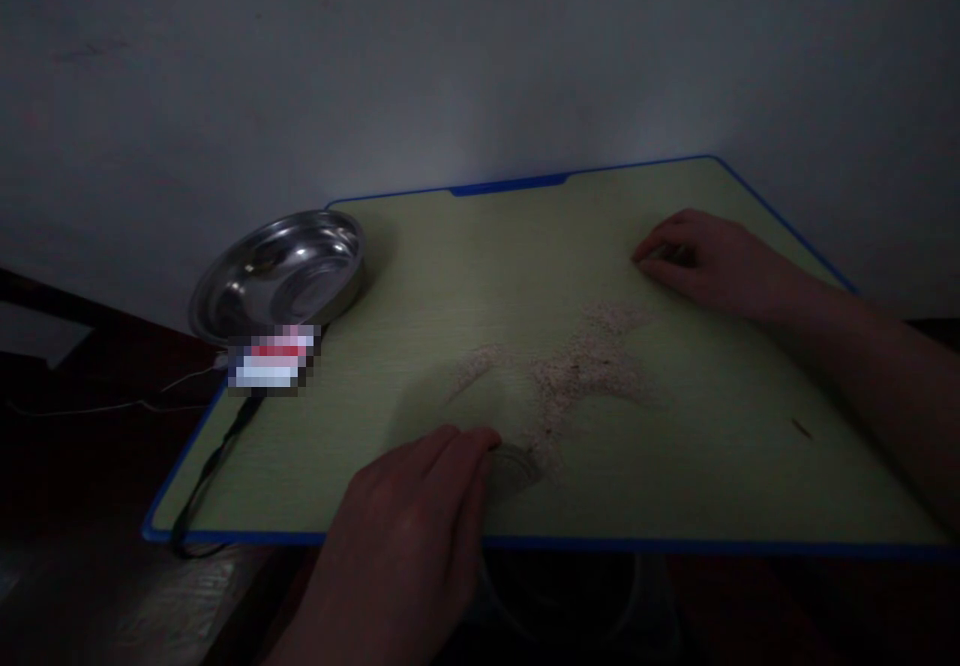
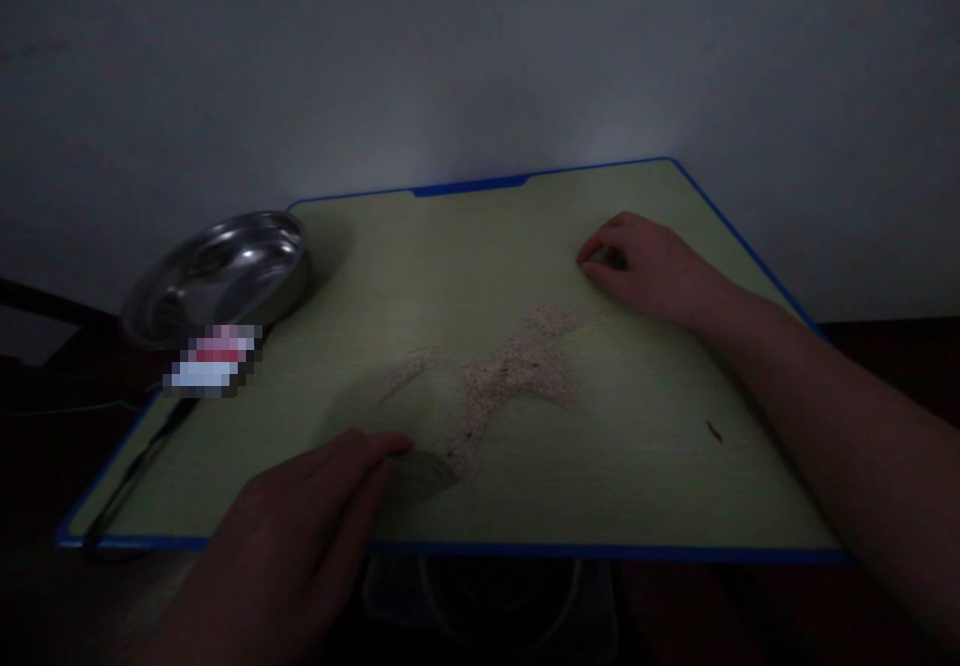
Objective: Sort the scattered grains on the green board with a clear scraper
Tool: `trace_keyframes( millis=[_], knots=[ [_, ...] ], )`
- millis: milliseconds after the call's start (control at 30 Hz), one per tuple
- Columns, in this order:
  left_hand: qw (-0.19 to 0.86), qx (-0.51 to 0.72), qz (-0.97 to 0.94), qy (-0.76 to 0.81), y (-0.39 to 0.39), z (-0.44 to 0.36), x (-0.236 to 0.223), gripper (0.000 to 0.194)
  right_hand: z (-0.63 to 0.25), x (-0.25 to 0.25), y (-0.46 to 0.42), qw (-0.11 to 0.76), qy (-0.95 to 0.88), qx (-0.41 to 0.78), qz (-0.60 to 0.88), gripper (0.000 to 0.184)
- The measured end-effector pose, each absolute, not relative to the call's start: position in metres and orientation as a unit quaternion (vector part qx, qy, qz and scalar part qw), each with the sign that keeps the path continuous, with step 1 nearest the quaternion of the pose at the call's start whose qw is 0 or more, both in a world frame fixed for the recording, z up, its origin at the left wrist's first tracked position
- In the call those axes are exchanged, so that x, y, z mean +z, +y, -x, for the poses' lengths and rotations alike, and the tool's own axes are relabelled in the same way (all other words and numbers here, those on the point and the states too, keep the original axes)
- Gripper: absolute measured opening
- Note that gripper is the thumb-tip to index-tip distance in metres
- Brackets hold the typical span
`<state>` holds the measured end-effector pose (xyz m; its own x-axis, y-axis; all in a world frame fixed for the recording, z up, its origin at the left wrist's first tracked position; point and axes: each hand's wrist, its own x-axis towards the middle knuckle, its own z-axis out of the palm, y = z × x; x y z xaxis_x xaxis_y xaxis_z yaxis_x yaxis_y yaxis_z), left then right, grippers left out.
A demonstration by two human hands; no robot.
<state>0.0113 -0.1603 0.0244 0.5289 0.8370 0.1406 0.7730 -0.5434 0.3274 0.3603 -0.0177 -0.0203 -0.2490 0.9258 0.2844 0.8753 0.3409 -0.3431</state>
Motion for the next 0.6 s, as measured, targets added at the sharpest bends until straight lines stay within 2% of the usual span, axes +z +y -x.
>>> trace_keyframes(
  millis=[600],
  knots=[
    [0.107,0.134,-0.878,0.447,-0.1561,-0.0126,0.0244,0.029,-0.3581,-0.0180,-0.0187,0.222,-0.789,0.055,0.570,0.023]
  ],
)
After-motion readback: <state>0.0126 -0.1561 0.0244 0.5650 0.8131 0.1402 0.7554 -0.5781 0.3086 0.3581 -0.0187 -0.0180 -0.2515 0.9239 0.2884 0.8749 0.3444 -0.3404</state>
